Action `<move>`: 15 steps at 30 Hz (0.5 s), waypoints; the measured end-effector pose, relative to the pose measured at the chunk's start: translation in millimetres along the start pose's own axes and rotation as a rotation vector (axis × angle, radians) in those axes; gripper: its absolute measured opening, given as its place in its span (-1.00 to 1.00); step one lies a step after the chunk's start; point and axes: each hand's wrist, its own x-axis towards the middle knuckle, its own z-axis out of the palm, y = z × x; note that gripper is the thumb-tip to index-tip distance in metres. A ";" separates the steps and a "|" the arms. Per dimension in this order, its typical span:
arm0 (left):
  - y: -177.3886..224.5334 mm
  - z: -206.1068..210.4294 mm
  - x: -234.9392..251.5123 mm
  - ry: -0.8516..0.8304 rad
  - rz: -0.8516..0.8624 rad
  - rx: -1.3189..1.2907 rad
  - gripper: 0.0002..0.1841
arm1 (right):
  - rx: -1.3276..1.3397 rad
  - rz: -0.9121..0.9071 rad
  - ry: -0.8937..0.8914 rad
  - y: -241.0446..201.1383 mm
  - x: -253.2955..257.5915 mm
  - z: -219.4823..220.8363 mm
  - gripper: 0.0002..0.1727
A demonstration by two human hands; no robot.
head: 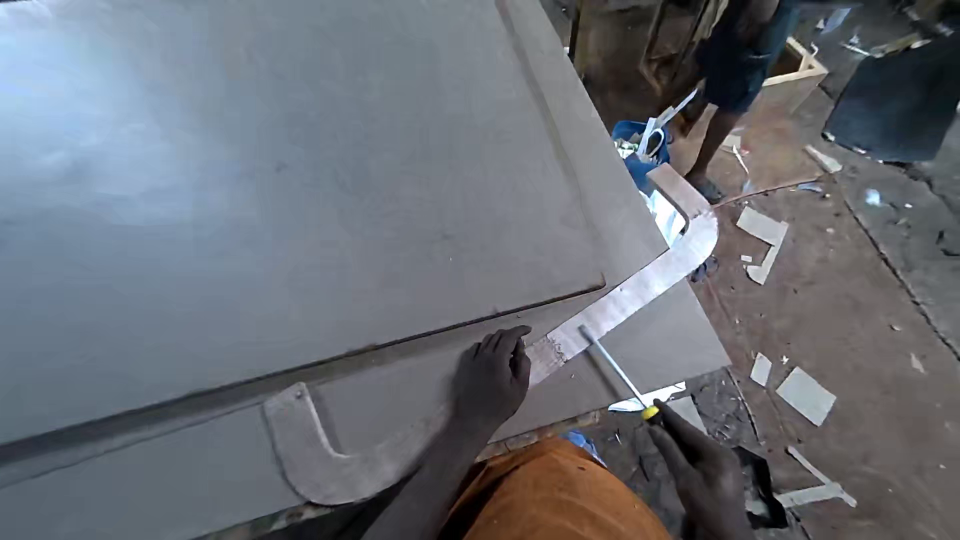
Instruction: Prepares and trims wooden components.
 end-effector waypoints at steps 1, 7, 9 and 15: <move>0.5 0.5 -0.7 -0.001 0.001 -0.004 -0.61 | 0.006 0.012 -0.009 1.1 1.2 -2.0 -0.54; 0.5 2.7 1.9 -0.004 0.029 -0.006 -0.60 | 0.028 0.014 0.004 1.4 5.0 0.0 -0.55; 1.2 2.0 -2.0 -0.014 0.012 -0.008 -0.59 | 0.024 -0.012 -0.101 4.6 2.9 1.4 -0.55; 1.5 3.1 -5.9 -0.002 -0.001 -0.018 -0.56 | -0.025 -0.031 -0.073 1.0 9.3 8.6 -0.54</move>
